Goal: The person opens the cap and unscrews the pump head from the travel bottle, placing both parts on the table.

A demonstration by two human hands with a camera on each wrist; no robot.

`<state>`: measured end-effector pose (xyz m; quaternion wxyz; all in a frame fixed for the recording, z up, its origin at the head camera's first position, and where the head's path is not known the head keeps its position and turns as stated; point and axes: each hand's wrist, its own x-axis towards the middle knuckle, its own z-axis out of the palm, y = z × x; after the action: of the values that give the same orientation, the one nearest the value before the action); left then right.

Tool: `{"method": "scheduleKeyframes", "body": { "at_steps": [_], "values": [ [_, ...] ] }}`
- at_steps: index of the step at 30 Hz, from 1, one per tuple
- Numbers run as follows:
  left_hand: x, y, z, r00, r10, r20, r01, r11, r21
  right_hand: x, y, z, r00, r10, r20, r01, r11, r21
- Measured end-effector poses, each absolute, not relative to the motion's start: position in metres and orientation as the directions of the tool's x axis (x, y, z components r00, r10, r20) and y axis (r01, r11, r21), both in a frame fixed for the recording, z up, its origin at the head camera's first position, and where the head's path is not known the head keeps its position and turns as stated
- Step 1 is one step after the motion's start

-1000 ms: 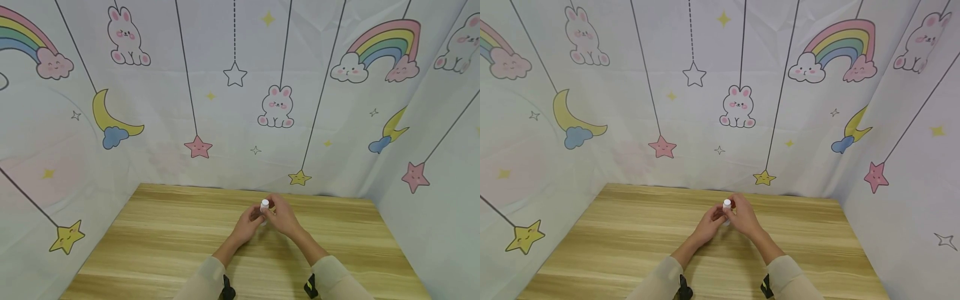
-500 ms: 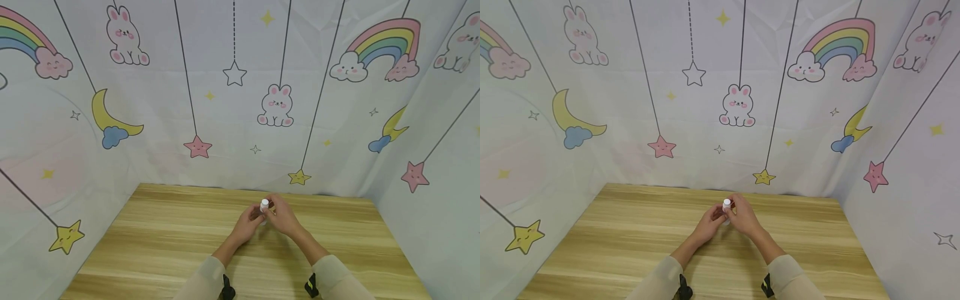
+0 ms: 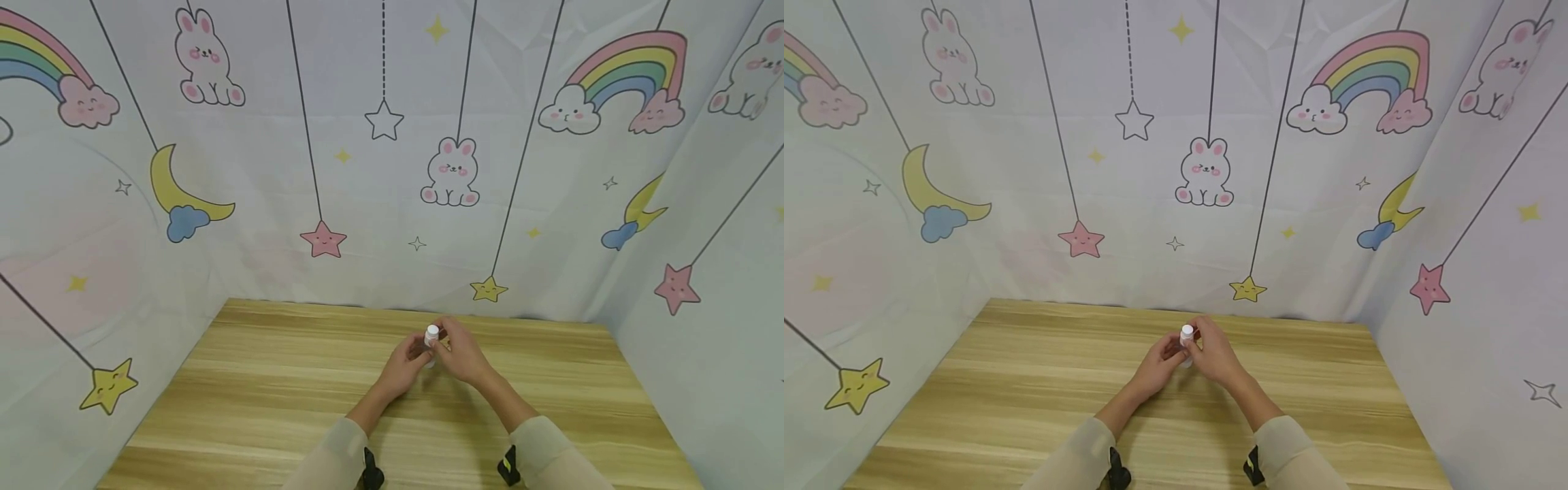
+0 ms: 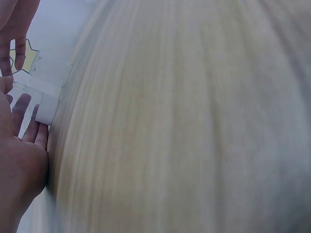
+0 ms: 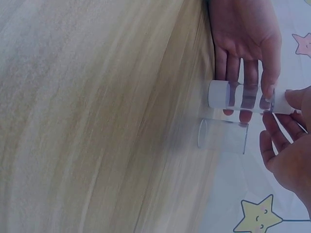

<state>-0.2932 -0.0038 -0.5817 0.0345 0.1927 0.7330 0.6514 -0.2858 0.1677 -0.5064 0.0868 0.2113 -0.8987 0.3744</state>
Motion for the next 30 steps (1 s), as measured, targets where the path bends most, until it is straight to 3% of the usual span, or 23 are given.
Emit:
{"method": "scheduleKeyframes", "body": {
  "at_steps": [22, 30],
  "values": [
    [-0.2913, -0.0036, -0.5804, -0.924, 0.311, 0.223, 0.244, 0.03, 0.969, -0.2871, 0.1704, -0.5056, -0.915, -0.318, 0.247, -0.393, 0.572, -0.72],
    [-0.2917, -0.0049, -0.5795, -0.915, 0.326, 0.238, 0.264, 0.034, 0.964, -0.2891, 0.1659, -0.5067, -0.936, -0.24, 0.257, -0.35, 0.578, -0.737]
  ]
}}
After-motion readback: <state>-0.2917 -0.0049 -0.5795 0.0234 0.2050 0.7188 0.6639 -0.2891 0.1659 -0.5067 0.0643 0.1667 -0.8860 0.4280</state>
